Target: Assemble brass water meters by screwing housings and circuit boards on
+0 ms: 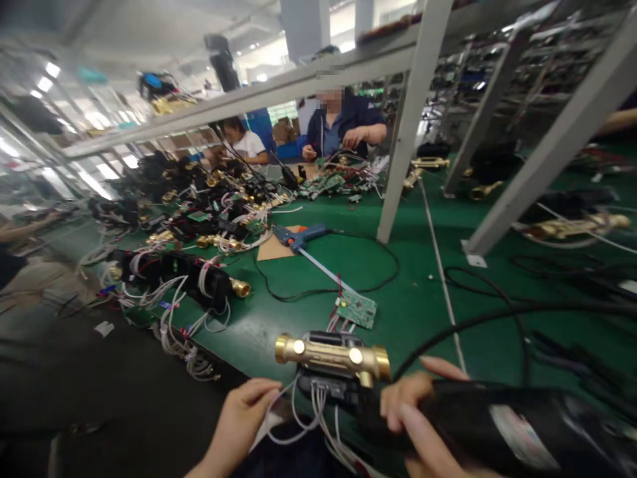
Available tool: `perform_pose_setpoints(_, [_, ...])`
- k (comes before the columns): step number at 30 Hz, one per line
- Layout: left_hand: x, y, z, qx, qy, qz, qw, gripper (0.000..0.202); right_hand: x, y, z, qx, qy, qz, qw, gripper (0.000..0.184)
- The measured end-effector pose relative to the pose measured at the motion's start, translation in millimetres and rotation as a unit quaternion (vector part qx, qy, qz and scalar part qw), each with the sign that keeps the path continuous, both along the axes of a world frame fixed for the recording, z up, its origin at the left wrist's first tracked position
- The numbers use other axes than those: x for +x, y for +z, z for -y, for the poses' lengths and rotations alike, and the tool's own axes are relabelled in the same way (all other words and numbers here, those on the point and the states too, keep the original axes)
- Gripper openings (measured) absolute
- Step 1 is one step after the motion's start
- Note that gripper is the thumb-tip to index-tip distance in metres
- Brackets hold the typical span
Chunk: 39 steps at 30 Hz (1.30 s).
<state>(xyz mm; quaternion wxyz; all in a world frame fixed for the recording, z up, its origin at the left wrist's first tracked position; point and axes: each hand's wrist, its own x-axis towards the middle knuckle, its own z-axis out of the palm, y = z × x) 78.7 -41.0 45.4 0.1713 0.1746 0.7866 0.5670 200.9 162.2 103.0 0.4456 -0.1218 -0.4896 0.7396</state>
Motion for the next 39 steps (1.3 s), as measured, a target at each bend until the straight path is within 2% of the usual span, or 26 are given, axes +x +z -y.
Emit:
perform_pose_setpoints(2, [-9.5,19.0,5.9,-0.015,0.039,-0.103,0.994,0.025,-1.1,9.8,3.7,-0.013,-0.014,0.008,1.0,0.034])
perform_pose_setpoints(4, [-13.6,35.3,4.8,-0.021,0.042,-0.179,0.983,0.016,-3.1,17.4,7.4,-0.017,-0.015,0.008,1.0,0.033])
perform_pose_setpoints(7, [-8.8,50.2,-9.0,-0.004,-0.048,-0.274,0.961,0.012,-4.1,21.7,11.2,-0.01,-0.009,0.002,1.0,0.033])
perform_pose_setpoints(9, [-3.7,52.8,-21.7,0.02,-0.118,-0.331,0.936,0.014,-2.7,21.2,12.2,-0.006,-0.005,0.002,1.0,0.033])
perform_pose_setpoints(11, [-0.6,50.5,-32.5,0.034,-0.153,-0.375,0.914,0.018,-0.6,20.3,12.3,-0.005,-0.006,0.01,1.0,0.034])
perform_pose_setpoints(14, [0.4,41.6,-41.6,0.03,-0.162,-0.412,0.896,0.017,1.6,20.4,11.5,-0.001,-0.02,0.018,1.0,0.034])
perform_pose_setpoints(18, [1.7,26.3,-46.8,-0.001,-0.124,-0.456,0.881,0.016,1.7,22.3,10.6,0.009,-0.03,0.025,0.999,0.034])
perform_pose_setpoints(22, [4.4,15.2,-49.6,-0.04,-0.092,-0.456,0.884,0.022,0.0,23.6,11.8,0.01,-0.02,0.035,0.999,0.035])
perform_pose_setpoints(24, [4.4,14.1,-49.6,-0.06,-0.101,-0.459,0.88,0.025,-1.6,24.1,12.7,0.012,-0.017,0.038,0.999,0.035])
perform_pose_setpoints(27, [2.8,16.6,-48.4,-0.09,-0.12,-0.491,0.858,0.028,-4.7,26.4,13.5,0.013,-0.019,0.045,0.999,0.034])
perform_pose_setpoints(31, [0.6,17.9,-47.7,-0.095,-0.126,-0.528,0.834,0.026,-8.7,35.4,14.7,0.028,-0.021,0.038,0.999,0.035])
perform_pose_setpoints(33, [0.4,16.0,-48.2,-0.083,-0.121,-0.517,0.844,0.025,-11.3,43.1,16.8,0.036,-0.024,0.027,0.999,0.035])
perform_pose_setpoints(37, [1.9,11.3,-49.6,-0.05,-0.098,-0.429,0.896,0.026,-20.3,59.1,25.3,0.052,-0.046,0.024,0.997,0.033])
perform_pose_setpoints(39, [3.1,9.4,-49.6,-0.047,-0.08,-0.398,0.913,0.025,-26.3,63.4,29.7,0.071,-0.048,0.034,0.996,0.032])
